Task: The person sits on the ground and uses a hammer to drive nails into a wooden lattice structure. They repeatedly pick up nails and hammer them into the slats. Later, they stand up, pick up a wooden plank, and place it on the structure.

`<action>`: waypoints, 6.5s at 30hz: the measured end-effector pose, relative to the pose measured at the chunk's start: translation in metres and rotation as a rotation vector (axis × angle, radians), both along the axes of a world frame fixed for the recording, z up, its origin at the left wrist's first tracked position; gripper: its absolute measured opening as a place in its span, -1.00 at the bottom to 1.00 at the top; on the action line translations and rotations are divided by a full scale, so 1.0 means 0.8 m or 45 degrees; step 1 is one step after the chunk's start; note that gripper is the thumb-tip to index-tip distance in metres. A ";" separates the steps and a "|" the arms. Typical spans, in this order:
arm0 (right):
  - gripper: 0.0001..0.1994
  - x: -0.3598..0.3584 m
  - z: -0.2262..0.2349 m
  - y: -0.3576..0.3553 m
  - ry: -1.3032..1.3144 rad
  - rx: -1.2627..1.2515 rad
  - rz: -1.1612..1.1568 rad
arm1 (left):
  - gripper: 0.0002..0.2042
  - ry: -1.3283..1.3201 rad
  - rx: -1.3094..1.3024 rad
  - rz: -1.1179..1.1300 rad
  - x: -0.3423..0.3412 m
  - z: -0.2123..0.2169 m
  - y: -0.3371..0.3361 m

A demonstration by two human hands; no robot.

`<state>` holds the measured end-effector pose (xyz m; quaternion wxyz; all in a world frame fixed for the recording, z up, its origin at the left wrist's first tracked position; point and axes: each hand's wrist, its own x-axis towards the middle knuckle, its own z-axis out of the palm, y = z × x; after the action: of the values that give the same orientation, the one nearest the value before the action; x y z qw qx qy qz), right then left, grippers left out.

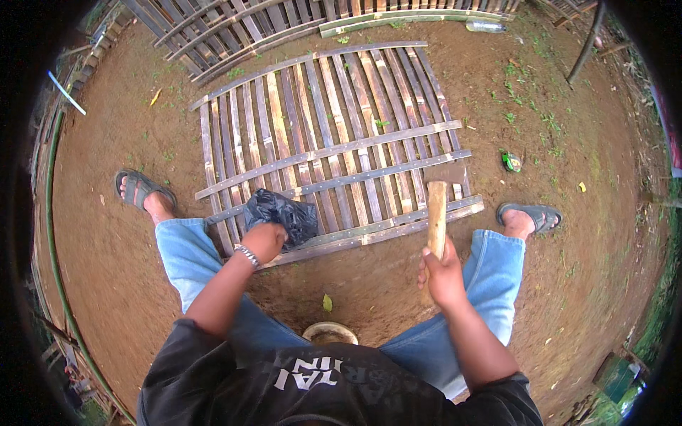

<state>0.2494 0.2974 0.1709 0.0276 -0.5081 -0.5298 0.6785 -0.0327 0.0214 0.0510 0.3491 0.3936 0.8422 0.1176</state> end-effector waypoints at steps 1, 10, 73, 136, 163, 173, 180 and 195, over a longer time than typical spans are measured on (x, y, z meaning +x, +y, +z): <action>-0.72 0.006 0.007 -0.017 0.042 -0.012 0.010 | -0.88 0.135 0.082 0.072 0.000 -0.020 -0.008; -0.52 0.079 0.068 -0.133 0.034 -0.077 0.089 | -0.81 0.368 -0.210 0.370 0.031 -0.071 0.017; -0.40 -0.017 -0.102 0.014 0.038 -0.301 -0.073 | -0.88 0.386 0.862 0.568 -0.021 -0.171 0.377; -0.48 -0.148 -0.209 0.113 -0.143 1.002 0.637 | -0.95 0.451 0.993 0.647 -0.024 -0.188 0.384; -0.46 -0.152 -0.201 0.118 -0.395 0.842 0.830 | -0.92 0.474 0.981 0.617 -0.026 -0.192 0.382; -0.47 -0.146 -0.211 0.119 -0.253 0.971 0.712 | -0.91 0.442 0.948 0.620 -0.026 -0.187 0.381; -0.47 -0.137 -0.191 0.116 -0.179 1.024 0.661 | -0.84 0.240 0.931 0.592 -0.028 -0.176 0.371; -0.46 -0.149 -0.205 0.112 -0.296 0.958 0.763 | -0.47 0.642 0.270 0.089 -0.092 -0.172 0.384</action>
<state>0.1303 0.3873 0.0069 -0.0465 -0.3604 -0.8605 0.3571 -0.1061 0.3287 -0.0863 0.0812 0.4155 0.8986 0.1154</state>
